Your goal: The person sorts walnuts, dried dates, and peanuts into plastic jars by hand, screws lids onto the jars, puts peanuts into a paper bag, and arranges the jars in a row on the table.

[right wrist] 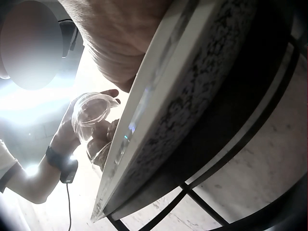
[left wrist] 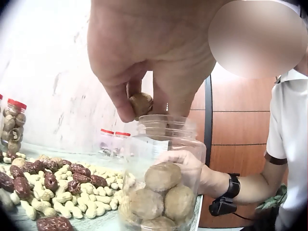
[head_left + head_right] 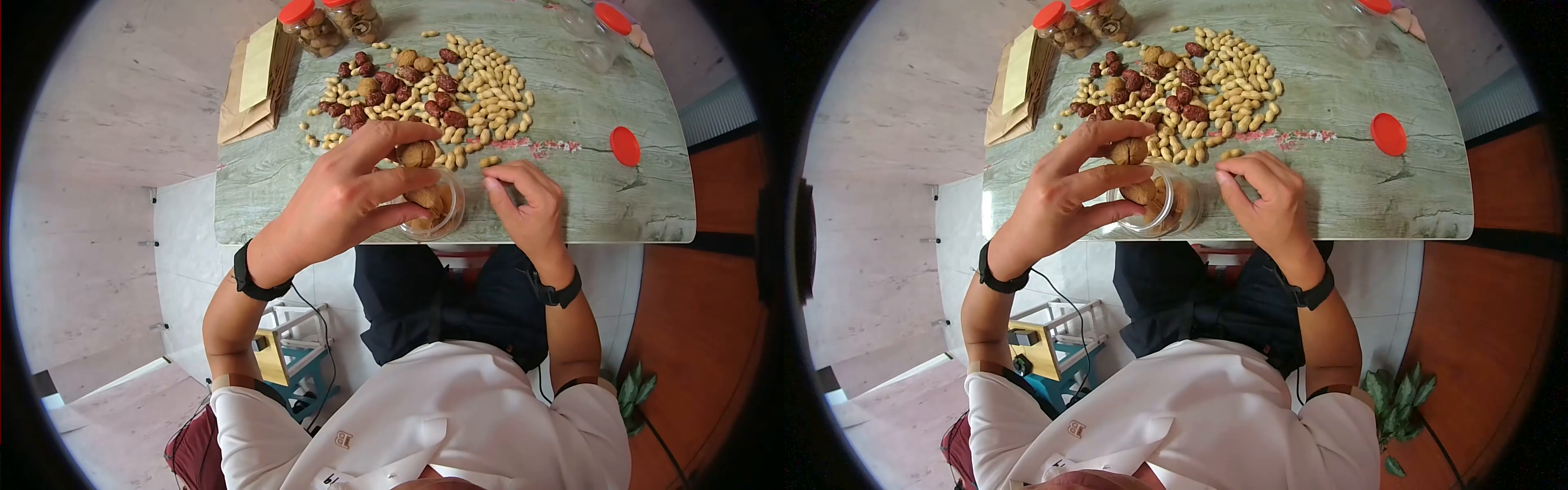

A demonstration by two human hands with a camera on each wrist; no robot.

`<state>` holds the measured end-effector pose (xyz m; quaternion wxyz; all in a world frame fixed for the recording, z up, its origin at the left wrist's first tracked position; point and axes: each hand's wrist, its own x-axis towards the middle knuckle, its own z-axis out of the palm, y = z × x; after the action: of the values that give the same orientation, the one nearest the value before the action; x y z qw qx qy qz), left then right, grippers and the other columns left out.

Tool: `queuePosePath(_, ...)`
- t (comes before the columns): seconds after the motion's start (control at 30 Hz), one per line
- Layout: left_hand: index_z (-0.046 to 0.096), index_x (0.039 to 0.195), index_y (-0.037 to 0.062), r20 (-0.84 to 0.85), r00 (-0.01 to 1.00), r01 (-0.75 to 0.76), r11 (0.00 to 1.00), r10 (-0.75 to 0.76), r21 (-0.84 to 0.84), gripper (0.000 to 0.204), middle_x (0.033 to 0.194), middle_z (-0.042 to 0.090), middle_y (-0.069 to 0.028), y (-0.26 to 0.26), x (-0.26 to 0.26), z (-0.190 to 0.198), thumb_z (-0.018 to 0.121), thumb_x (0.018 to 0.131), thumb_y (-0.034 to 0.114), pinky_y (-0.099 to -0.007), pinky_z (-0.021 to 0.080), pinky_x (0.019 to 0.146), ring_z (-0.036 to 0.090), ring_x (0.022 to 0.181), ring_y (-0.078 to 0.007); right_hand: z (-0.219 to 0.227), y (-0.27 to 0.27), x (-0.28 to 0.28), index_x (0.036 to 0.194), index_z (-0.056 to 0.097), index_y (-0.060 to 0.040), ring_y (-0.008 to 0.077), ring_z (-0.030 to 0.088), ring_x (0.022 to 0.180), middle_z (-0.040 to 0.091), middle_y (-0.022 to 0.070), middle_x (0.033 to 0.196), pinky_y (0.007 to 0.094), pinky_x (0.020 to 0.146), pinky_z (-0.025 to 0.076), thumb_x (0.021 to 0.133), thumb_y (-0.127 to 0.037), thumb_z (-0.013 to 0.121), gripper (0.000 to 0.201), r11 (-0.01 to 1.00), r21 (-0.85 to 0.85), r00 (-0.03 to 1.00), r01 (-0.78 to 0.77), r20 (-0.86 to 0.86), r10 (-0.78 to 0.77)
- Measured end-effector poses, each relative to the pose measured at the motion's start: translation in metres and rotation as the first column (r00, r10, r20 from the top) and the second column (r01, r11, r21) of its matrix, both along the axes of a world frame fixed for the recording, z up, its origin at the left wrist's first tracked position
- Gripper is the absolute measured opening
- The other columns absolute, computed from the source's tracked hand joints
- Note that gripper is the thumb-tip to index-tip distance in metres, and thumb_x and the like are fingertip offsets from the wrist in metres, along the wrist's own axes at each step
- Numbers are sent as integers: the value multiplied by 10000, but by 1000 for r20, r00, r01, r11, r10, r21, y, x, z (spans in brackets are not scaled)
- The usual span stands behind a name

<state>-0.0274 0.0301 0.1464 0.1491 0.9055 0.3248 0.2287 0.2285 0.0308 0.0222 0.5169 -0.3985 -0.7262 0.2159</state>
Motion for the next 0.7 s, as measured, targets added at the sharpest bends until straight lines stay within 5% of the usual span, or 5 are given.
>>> queuePosePath(0.17, 767, 1135, 64, 1, 1000, -11, 1000, 11, -3, 434, 1382, 629, -150, 5, 1, 0, 881, 718, 101, -412, 564, 960, 649, 1184, -332, -5, 0, 5, 972, 723, -16, 302, 715, 804, 733, 115, 885, 375, 715, 555, 849, -30, 784, 137, 1000, 1, 1000, -10, 22, 10)
queuePosePath(0.27, 771, 1123, 55, 20, 1000, -21, 999, 20, 42, 434, 1372, 632, -142, 7, 3, -1, 890, 708, 102, -409, 566, 961, 646, 1186, -328, -1, -1, 9, 1206, 683, -16, 329, 706, 949, 729, 146, 1027, 404, 827, 561, 816, -218, 872, 478, 991, 21, 992, -129, 11, 129)
queuePosePath(0.33, 774, 1115, 55, 31, 998, -49, 997, 48, 51, 412, 1367, 633, -147, 7, 2, -3, 883, 718, 74, -412, 567, 963, 650, 1182, -329, 12, -4, 2, 1468, 495, 14, 371, 659, 1108, 674, 195, 1221, 441, 960, 533, 734, -399, 926, 945, 972, 62, 974, -225, 38, 223)
queuePosePath(0.43, 781, 1093, 61, 77, 994, -79, 995, 74, 63, 363, 1353, 636, -160, 2, 4, -4, 856, 742, 7, -416, 573, 950, 660, 1167, -335, 14, -12, -14, 1564, 342, 40, 405, 615, 1192, 610, 234, 1335, 468, 1031, 504, 693, -412, 944, 1151, 966, 37, 960, -258, 120, 252)
queuePosePath(0.7, 751, 1035, 54, -48, 999, 2, 1000, -1, 22, 364, 1299, 657, -153, -28, 6, 15, 757, 698, -83, -423, 584, 898, 670, 1127, -336, 2, -13, -23, 1537, 387, 16, 397, 624, 1205, 609, 238, 1345, 481, 1031, 507, 711, -264, 925, 1025, 962, -13, 950, -274, 150, 273)
